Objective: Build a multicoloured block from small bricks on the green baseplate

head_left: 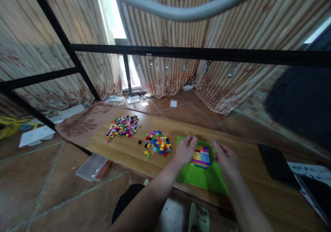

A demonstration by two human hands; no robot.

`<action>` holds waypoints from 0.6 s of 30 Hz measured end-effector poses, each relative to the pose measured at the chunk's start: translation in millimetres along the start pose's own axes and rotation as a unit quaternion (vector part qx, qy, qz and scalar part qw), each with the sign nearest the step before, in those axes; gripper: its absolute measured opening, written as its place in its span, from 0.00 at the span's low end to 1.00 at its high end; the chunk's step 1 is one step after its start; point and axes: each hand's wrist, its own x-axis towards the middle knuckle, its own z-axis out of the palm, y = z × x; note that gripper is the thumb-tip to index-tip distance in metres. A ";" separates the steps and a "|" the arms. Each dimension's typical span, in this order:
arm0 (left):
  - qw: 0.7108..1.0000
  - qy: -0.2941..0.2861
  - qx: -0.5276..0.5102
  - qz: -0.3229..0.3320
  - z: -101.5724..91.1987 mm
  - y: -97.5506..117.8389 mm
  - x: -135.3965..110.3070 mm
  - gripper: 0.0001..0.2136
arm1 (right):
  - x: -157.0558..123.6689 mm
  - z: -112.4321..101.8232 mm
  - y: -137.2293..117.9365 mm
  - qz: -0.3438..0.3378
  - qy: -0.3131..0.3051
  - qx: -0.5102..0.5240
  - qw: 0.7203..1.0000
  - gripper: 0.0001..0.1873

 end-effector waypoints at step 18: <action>0.932 0.304 -0.185 -0.062 -139.5 34.6 10.5 0.17 | -86.5 111.5 -7.1 -0.328 -0.262 -0.265 0.868 0.11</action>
